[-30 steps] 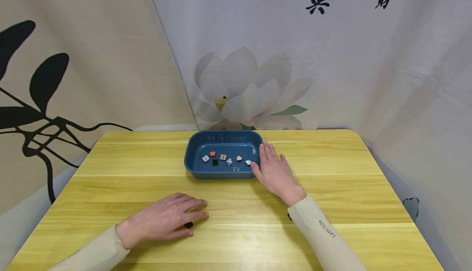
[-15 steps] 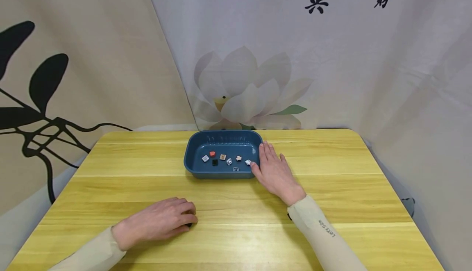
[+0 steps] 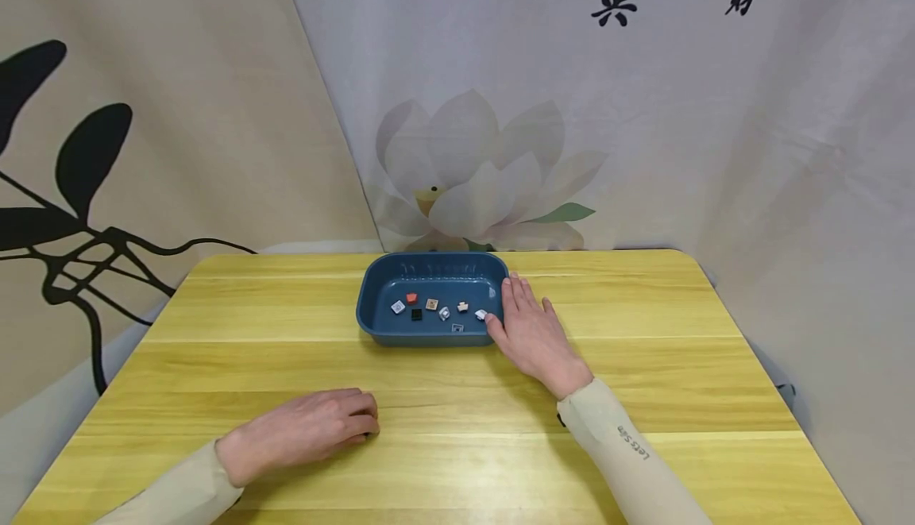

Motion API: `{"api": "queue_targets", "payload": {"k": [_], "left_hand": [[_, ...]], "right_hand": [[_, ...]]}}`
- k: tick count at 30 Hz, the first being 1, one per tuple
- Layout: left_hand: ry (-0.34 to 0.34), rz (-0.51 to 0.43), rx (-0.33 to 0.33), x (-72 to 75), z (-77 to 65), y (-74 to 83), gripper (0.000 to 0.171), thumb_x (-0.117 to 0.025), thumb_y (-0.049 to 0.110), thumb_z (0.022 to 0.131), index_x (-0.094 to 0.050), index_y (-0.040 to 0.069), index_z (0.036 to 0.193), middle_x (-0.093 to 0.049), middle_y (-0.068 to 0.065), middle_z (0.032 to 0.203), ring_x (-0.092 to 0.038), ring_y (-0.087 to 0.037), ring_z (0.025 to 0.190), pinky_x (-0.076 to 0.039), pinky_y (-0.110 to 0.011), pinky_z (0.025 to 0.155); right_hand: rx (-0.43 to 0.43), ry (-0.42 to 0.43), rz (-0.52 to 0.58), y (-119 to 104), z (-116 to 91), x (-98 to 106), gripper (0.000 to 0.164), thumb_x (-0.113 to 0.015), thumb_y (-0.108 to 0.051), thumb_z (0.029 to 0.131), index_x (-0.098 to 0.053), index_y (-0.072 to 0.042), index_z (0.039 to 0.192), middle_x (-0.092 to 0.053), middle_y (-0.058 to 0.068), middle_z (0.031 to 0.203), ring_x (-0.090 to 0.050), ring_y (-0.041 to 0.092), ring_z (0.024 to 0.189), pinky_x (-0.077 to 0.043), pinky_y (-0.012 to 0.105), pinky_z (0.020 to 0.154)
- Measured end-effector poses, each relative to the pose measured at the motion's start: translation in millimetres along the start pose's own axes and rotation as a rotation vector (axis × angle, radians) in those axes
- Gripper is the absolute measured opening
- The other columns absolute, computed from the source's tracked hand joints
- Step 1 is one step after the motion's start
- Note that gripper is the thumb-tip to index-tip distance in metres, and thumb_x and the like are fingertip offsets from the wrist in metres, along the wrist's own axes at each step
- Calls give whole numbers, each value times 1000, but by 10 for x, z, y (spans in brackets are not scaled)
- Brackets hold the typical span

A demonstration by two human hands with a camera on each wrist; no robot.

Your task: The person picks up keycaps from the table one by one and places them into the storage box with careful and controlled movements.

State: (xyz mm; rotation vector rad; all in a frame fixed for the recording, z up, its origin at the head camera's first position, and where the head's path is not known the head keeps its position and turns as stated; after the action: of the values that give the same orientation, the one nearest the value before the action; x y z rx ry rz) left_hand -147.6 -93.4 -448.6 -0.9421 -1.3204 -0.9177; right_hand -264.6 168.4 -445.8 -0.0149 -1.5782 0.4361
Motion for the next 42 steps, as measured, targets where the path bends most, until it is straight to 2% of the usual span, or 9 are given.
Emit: {"api": "queue_targets", "payload": {"k": [8,13,18,22,27,36,42], "left_hand": [[29,64,-20,41,21,16,20,-75,6,94,-75,20,110,-63,5,105,-59,-7,94,-54,-18,86],[68,44,-12,144,67,-21,25,-77,3,92,-76,17,113,-66,3,110,-61,-8,97,-54,-18,89],[163,39,-24,317,131,-47,24,-80,7,91,-76,15,112,-67,2,109,-62,-9,97,-55,-18,88],[238,42,-35,464,194,-59,29,-83,2,87,-74,12,113,-68,-1,112,-65,-12,99,-56,-21,90],[289,39,-14,618,292,-106,33,-84,0,84,-73,10,114,-68,-3,115,-65,-13,101,-56,-21,89],[400,10,-8,794,430,-175,34,-83,-2,86,-74,8,117,-66,-3,116,-64,-14,100,-55,-21,90],[479,4,19,898,570,-270,30,-83,2,87,-76,7,116,-68,-4,115,-65,-16,105,-54,-24,97]], "right_hand": [[0,-4,5,10,-5,-5,75,-35,-47,111,-18,6,162,-11,21,171,-12,37,158,-20,65,121],[-3,-11,8,11,-10,-7,76,-34,-48,110,-18,5,162,-11,21,171,-11,37,158,-20,65,121],[-7,-20,8,13,-9,-12,76,-33,-49,110,-17,5,162,-10,20,171,-10,36,158,-19,65,122],[-7,-17,5,17,-4,-15,76,-34,-48,111,-18,5,162,-10,20,171,-11,37,158,-19,65,121],[-2,-2,-1,9,-2,-8,74,-36,-45,111,-19,6,161,-12,21,170,-13,38,157,-20,65,121],[2,-3,7,-2,-5,-10,74,-36,-45,111,-19,6,161,-12,21,170,-12,37,158,-20,65,121],[4,4,2,-6,-5,10,74,-36,-45,111,-20,7,161,-12,21,170,-13,38,157,-21,65,121]]}}
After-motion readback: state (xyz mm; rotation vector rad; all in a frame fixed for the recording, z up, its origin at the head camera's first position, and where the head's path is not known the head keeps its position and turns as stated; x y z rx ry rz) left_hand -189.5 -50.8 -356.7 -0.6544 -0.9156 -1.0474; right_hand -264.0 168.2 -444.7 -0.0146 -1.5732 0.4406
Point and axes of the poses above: each hand's wrist, its own z-axis towards the middle knuckle, its own x-axis out of the back of the hand, y = z × x, the point moved 8 cm from there along z, towards the middle knuckle
